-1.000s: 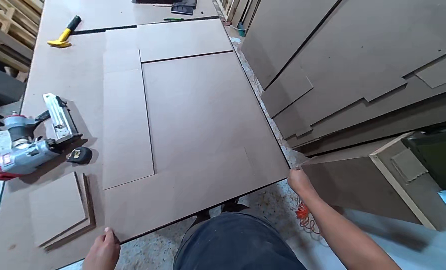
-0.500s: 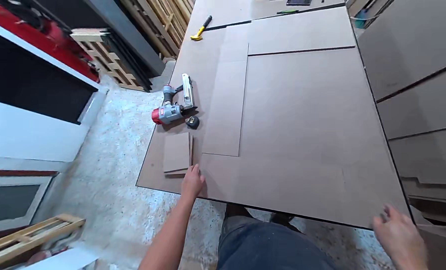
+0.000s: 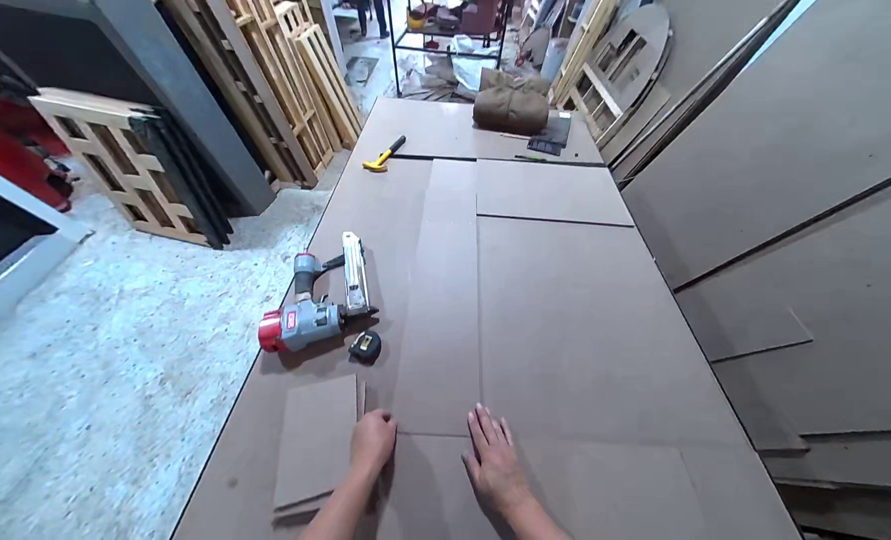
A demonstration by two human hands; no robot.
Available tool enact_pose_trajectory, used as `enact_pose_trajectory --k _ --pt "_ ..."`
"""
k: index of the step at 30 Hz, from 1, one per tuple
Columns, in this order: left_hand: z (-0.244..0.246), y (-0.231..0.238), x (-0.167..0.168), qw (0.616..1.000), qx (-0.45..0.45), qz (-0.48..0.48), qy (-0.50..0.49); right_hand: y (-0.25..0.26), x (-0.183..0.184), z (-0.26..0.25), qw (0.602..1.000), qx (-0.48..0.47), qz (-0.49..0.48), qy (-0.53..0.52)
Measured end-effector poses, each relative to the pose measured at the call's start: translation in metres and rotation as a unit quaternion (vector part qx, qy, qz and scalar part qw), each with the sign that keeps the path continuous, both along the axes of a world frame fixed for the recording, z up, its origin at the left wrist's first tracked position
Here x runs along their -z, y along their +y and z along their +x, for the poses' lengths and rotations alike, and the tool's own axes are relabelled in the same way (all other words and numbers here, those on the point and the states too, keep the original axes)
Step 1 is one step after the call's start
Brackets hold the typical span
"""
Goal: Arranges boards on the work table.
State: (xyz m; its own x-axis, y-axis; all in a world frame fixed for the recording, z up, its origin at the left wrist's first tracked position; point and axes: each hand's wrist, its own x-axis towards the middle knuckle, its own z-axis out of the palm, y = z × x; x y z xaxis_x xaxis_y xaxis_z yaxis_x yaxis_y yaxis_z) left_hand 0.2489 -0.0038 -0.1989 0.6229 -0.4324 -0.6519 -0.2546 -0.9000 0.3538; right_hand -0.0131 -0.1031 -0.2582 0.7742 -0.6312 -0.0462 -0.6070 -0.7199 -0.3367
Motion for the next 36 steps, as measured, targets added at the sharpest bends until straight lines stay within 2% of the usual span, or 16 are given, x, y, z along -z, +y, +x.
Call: enact_pose_trajectory --k 6,20,29,36 --pt "-0.001 0.002 0.009 1.000 -0.005 -0.029 0.006 0.002 0.021 -0.006 0.995 0.022 -0.093 -0.022" --pt "-0.001 0.006 0.016 0.999 0.006 -0.052 -0.004 0.003 0.024 -0.007 0.993 0.024 -0.105 -0.044" --pt "-0.006 0.010 0.020 0.997 0.010 -0.068 -0.027 0.001 0.024 -0.009 0.996 0.015 -0.076 -0.050" --pt "-0.004 0.003 0.019 0.998 0.004 -0.056 -0.020 0.002 0.030 -0.008 0.992 0.022 -0.103 -0.066"
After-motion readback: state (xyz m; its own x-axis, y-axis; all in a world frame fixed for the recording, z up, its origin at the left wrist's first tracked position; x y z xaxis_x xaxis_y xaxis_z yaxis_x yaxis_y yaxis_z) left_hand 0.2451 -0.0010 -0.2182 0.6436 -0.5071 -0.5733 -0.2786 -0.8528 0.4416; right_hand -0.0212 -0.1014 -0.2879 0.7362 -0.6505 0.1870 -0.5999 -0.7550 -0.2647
